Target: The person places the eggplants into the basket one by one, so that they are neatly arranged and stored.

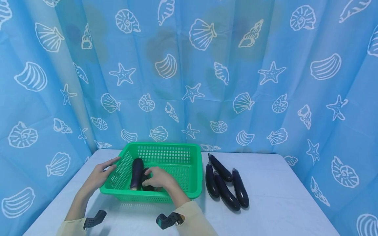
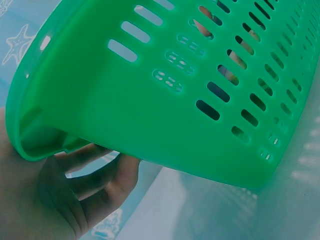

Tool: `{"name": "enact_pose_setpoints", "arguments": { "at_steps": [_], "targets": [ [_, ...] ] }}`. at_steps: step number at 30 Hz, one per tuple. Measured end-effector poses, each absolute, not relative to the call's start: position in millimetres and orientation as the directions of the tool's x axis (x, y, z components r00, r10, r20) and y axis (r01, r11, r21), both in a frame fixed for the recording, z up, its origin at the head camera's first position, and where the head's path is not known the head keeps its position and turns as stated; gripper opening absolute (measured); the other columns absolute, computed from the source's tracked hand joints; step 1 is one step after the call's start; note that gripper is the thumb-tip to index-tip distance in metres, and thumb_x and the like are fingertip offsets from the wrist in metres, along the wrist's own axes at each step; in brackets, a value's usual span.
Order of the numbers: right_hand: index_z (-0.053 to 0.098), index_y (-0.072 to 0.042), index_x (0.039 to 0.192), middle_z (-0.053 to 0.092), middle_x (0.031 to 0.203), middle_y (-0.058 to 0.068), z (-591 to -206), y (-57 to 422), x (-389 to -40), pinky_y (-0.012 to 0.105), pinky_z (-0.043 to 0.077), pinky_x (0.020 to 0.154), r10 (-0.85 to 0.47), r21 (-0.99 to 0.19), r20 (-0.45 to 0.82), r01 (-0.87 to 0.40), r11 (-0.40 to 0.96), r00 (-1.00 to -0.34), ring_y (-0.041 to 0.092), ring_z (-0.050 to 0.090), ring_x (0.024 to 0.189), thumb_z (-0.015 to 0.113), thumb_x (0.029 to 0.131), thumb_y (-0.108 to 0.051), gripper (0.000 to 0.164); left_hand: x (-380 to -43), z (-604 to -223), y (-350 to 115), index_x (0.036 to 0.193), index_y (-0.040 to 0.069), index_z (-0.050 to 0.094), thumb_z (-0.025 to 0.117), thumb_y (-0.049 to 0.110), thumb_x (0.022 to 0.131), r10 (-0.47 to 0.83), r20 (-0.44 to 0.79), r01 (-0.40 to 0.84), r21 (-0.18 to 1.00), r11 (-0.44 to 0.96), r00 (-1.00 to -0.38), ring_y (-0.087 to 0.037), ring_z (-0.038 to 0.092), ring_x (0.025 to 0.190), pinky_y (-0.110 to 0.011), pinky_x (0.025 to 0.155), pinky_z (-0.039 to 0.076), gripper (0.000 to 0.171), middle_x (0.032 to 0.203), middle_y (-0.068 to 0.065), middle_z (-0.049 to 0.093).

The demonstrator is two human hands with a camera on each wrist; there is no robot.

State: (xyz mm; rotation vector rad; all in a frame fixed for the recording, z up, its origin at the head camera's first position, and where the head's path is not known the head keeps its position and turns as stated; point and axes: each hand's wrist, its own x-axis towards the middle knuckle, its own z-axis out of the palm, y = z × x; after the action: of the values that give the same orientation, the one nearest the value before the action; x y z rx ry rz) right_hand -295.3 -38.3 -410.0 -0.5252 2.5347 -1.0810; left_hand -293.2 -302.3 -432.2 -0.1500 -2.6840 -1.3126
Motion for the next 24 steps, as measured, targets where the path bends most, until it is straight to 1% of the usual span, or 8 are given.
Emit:
{"name": "enact_pose_setpoints", "arguments": {
  "at_steps": [6,10,11,15,18,24],
  "targets": [
    [0.060,-0.015,0.131,0.052,0.143,0.011,-410.4,-41.3,-295.2,0.037,0.055,0.068,-0.453,-0.761,-0.158,-0.184,0.623,-0.877,0.027,0.062,0.108,0.071,0.090,-0.025,0.043,-293.7,-431.0,-301.3,0.148,0.008,0.043,0.040,0.018,0.106,0.024,0.184,0.160,0.773,0.614,-0.983,-0.044,0.040,0.139,-0.059,0.109,0.040,0.043,0.153,-0.024,0.039],
    [0.060,-0.013,0.132,0.052,0.144,0.012,-410.4,-43.7,-294.3,0.037,0.055,0.068,-0.465,-0.765,-0.144,-0.200,0.613,-0.873,0.026,0.062,0.107,0.070,0.090,-0.024,0.044,-293.2,-430.3,-301.2,0.148,0.008,0.043,0.040,0.018,0.106,0.026,0.179,0.157,0.773,0.615,-0.983,-0.044,0.040,0.139,-0.059,0.109,0.040,0.043,0.153,-0.024,0.039],
    [0.060,-0.012,0.132,0.051,0.144,0.013,-410.3,-44.5,-294.0,0.037,0.054,0.067,-0.466,-0.764,-0.140,-0.204,0.612,-0.873,0.026,0.062,0.106,0.070,0.090,-0.024,0.044,-293.1,-430.2,-301.2,0.148,0.008,0.043,0.040,0.018,0.106,0.026,0.176,0.155,0.774,0.614,-0.984,-0.044,0.040,0.139,-0.059,0.109,0.040,0.043,0.153,-0.024,0.039],
    [0.060,-0.012,0.131,0.053,0.142,0.013,-411.7,-48.3,-293.1,0.036,0.050,0.063,-0.461,-0.758,-0.131,-0.211,0.617,-0.878,0.022,0.061,0.091,0.071,0.090,-0.024,0.044,-293.0,-430.1,-301.3,0.148,0.008,0.043,0.040,0.017,0.106,0.022,0.168,0.146,0.776,0.613,-0.986,-0.044,0.042,0.138,-0.058,0.108,0.041,0.043,0.153,-0.024,0.039],
    [0.060,-0.013,0.131,0.055,0.139,0.013,-412.6,-51.1,-292.8,0.035,0.051,0.062,-0.450,-0.763,-0.137,-0.196,0.616,-0.882,0.019,0.060,0.081,0.071,0.090,-0.023,0.044,-293.2,-430.4,-301.3,0.148,0.008,0.043,0.040,0.017,0.106,0.020,0.164,0.142,0.778,0.612,-0.986,-0.044,0.042,0.138,-0.058,0.108,0.042,0.044,0.153,-0.024,0.039],
    [0.059,-0.012,0.131,0.054,0.139,0.013,-414.6,-54.0,-292.3,0.036,0.051,0.064,-0.450,-0.774,-0.145,-0.182,0.607,-0.881,0.020,0.061,0.080,0.071,0.090,-0.021,0.044,-293.7,-430.8,-302.1,0.148,0.007,0.043,0.040,0.018,0.106,0.029,0.181,0.160,0.771,0.616,-0.983,-0.045,0.042,0.138,-0.059,0.107,0.042,0.044,0.152,-0.024,0.040]
  ]
}}
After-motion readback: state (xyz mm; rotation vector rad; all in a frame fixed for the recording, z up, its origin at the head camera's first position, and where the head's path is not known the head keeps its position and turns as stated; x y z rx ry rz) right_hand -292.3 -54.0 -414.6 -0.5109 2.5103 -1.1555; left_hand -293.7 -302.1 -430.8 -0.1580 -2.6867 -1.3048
